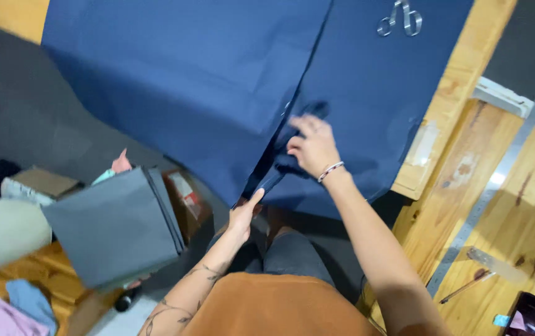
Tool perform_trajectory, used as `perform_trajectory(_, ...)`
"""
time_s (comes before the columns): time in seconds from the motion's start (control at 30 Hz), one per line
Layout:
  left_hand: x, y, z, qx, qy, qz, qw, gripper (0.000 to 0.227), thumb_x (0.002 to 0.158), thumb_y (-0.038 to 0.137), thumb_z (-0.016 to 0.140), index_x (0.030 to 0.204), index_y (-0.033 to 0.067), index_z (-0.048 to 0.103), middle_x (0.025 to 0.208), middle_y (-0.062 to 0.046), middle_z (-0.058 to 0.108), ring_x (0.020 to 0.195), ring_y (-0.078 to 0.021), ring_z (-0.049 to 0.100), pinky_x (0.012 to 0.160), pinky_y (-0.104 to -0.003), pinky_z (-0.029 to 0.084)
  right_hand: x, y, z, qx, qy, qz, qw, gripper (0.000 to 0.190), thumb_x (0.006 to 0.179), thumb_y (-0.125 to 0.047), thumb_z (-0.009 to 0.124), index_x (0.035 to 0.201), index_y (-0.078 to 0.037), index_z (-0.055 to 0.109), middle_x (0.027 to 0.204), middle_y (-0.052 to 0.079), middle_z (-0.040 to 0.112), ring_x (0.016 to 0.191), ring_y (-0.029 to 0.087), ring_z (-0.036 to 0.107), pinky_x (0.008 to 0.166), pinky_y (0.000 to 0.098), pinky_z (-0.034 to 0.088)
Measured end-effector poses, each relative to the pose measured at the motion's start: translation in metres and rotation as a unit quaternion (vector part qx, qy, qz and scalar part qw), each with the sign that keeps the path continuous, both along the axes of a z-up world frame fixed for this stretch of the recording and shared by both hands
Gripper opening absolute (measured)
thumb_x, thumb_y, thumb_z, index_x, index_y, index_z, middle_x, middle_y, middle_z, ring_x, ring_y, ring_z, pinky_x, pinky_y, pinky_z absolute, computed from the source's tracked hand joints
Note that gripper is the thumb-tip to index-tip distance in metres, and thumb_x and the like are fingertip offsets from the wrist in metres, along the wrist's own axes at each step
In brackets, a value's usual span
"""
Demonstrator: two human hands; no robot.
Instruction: The person pins a blue fabric to a wooden frame, then uses scissors to cut along a marked line. After cutting, they remove the pins and use a metal ruler to measure the fabric.
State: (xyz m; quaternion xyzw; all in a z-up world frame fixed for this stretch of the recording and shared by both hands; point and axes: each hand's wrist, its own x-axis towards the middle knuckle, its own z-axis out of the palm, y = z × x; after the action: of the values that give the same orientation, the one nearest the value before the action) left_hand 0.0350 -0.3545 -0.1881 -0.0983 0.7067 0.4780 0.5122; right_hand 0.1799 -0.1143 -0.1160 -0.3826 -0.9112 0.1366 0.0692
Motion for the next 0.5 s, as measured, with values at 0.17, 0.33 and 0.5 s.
perform_trajectory(0.17, 0.004, 0.03, 0.04, -0.007, -0.039, 0.027, 0.999, 0.093, 0.079, 0.032, 0.094, 0.134, -0.0224, 0.042, 0.128, -0.04, 0.049, 0.118, -0.0501, 0.06, 0.106, -0.057, 0.047, 0.037, 0.028, -0.014, -0.102, 0.274, -0.205, 0.934, 0.009, 0.086, -0.026, 0.084, 0.085, -0.031, 0.077, 0.088, -0.013, 0.076, 0.091, 0.01, 0.074, 0.08, 0.0226, 0.058)
perform_trajectory(0.33, -0.003, 0.017, 0.006, -0.041, -0.112, 0.022, 0.993, 0.032, 0.082, 0.024, 0.085, 0.109, 0.0142, 0.07, 0.098, -0.001, 0.072, 0.073, -0.0074, 0.056, 0.068, -0.023, 0.046, 0.189, 0.117, 0.032, -0.18, 0.654, -0.385, 0.626, 0.009, 0.089, -0.011, 0.08, 0.094, -0.013, 0.072, 0.087, -0.004, 0.071, 0.079, 0.005, 0.062, 0.077, 0.0224, 0.052)
perform_trajectory(0.5, -0.028, 0.002, -0.073, -0.054, -0.111, 0.034, 0.992, 0.028, 0.086, 0.018, 0.084, 0.097, 0.0117, 0.059, 0.08, -0.008, 0.061, 0.065, -0.0144, 0.053, 0.055, -0.028, 0.044, 0.326, 0.171, 0.115, -0.066, 0.796, -0.381, 0.466, 0.008, 0.096, -0.015, 0.076, 0.101, -0.014, 0.07, 0.087, -0.003, 0.072, 0.069, 0.004, 0.065, 0.048, 0.0195, 0.046)
